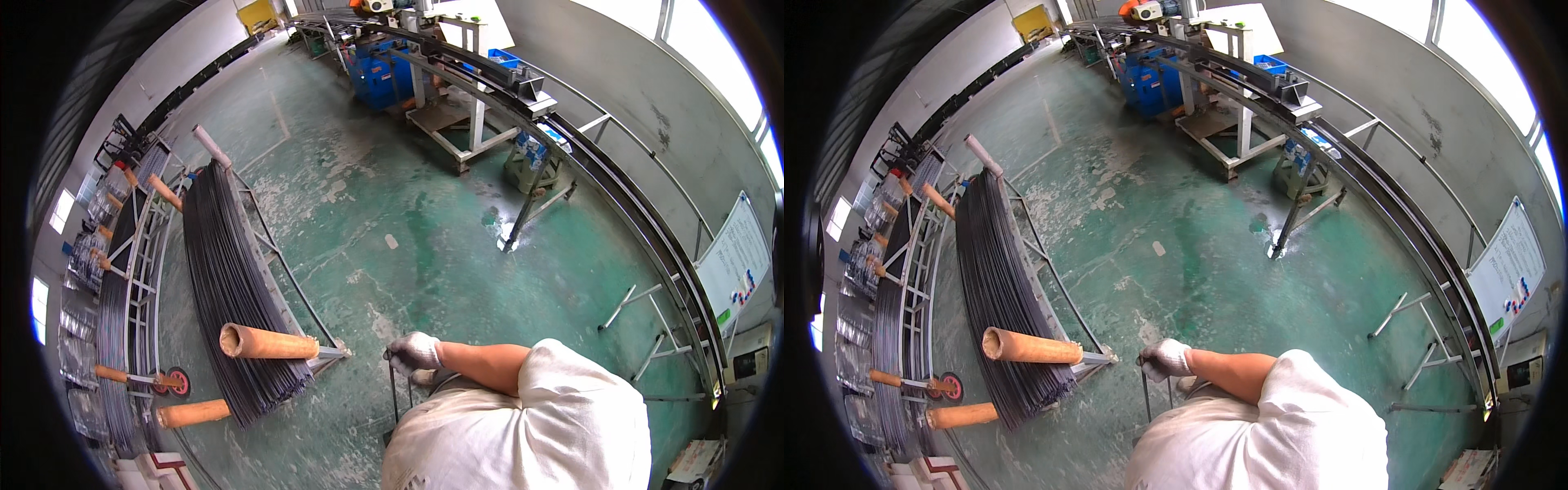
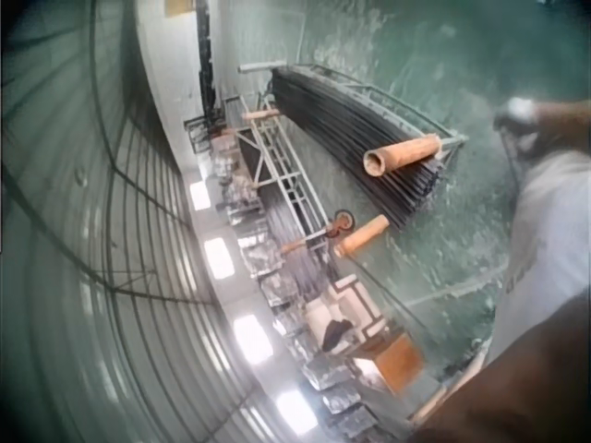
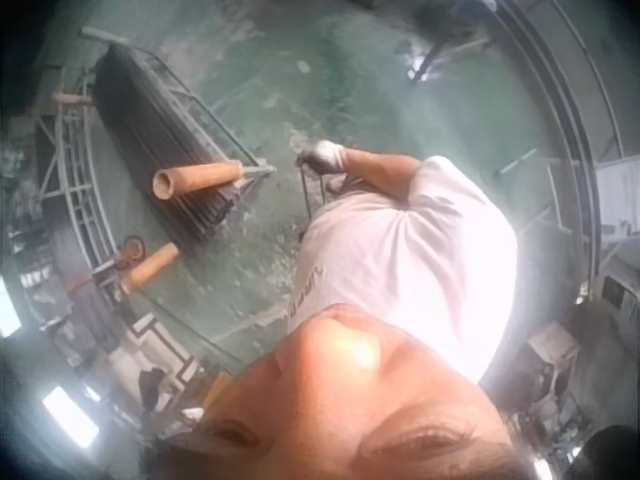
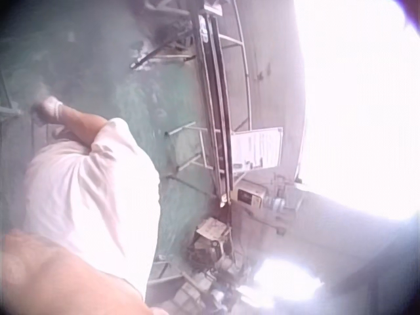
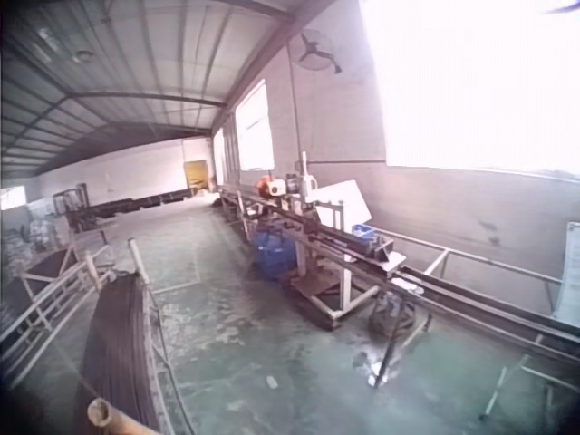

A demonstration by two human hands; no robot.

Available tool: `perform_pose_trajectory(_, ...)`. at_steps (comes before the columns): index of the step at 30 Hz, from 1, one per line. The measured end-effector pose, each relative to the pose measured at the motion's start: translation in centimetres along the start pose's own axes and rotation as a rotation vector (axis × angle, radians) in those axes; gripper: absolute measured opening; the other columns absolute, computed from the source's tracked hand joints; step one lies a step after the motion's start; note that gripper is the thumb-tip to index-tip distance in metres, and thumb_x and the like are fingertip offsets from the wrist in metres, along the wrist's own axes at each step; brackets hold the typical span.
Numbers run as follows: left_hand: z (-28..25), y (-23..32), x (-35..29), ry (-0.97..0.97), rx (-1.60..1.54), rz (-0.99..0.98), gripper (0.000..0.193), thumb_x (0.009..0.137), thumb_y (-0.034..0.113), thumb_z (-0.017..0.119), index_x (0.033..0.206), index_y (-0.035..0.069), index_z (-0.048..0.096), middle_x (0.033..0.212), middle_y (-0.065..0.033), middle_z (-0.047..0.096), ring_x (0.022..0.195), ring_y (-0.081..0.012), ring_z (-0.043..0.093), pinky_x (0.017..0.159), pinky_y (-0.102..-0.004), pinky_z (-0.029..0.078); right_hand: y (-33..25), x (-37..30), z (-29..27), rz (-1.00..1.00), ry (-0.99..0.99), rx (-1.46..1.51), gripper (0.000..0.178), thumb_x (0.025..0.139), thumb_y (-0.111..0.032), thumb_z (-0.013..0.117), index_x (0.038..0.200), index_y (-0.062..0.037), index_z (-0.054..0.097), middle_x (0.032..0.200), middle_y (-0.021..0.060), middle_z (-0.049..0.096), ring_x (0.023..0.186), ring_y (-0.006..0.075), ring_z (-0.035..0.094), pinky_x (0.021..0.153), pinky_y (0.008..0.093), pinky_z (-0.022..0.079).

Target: The person repeatedly picks up bundles of long metal rods, feeds them into a bending machine, and removes the bent pieces to place them on a nearby rack. The process is repeated continuously throughout the clip.

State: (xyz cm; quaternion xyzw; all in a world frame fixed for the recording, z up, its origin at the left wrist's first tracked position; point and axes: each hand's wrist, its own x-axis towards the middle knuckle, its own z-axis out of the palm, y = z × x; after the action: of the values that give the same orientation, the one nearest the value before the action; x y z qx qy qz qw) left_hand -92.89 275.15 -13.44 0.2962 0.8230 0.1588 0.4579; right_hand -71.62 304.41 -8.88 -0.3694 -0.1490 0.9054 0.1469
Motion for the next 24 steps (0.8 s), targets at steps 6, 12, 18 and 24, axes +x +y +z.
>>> perform_pose_trajectory(6,0.3,1.4,1.2,-0.015,0.017,0.013,0.049,0.097,0.049,0.085,0.119,0.005,0.083,0.107,-0.0131,0.086,0.1,-0.0199,0.081,0.091,-0.0394,0.061,-0.2,-1.6,0.3,-0.09,0.015,-0.147,0.023,0.112,-0.024,0.062,0.103,-0.0056,0.073,0.081,0.0054,0.069,0.068,0.0207,0.068,0.064,0.0375,0.058)
perform_pose_trajectory(12,0.2,3.5,2.5,-0.012,0.025,0.025,0.049,0.097,0.048,0.085,0.119,0.005,0.083,0.107,-0.013,0.086,0.1,-0.0196,0.081,0.091,-0.0393,0.061,-0.5,-1.6,0.5,-0.178,0.013,-0.15,0.029,0.115,-0.037,0.067,0.111,-0.0085,0.074,0.083,0.003,0.071,0.069,0.0175,0.068,0.063,0.0356,0.057)
perform_pose_trajectory(18,0.0,4.7,3.0,0.006,0.019,0.021,0.049,0.097,0.048,0.085,0.119,0.005,0.083,0.106,-0.013,0.086,0.099,-0.0193,0.081,0.091,-0.0392,0.061,-1.6,-1.5,1.5,-0.33,-0.022,-0.29,0.031,0.115,-0.036,0.07,0.108,-0.0066,0.073,0.081,0.0042,0.072,0.069,0.0164,0.069,0.065,0.0345,0.058)
perform_pose_trajectory(24,-0.2,3.3,1.9,0.042,-0.015,-0.019,0.049,0.097,0.048,0.086,0.119,0.004,0.083,0.106,-0.0129,0.086,0.099,-0.0191,0.081,0.091,-0.0391,0.061,-2.6,-1.2,2.5,-0.333,0.048,-0.37,0.03,0.114,-0.034,0.071,0.107,-0.0052,0.075,0.08,0.0044,0.072,0.068,0.0162,0.068,0.065,0.0342,0.056)
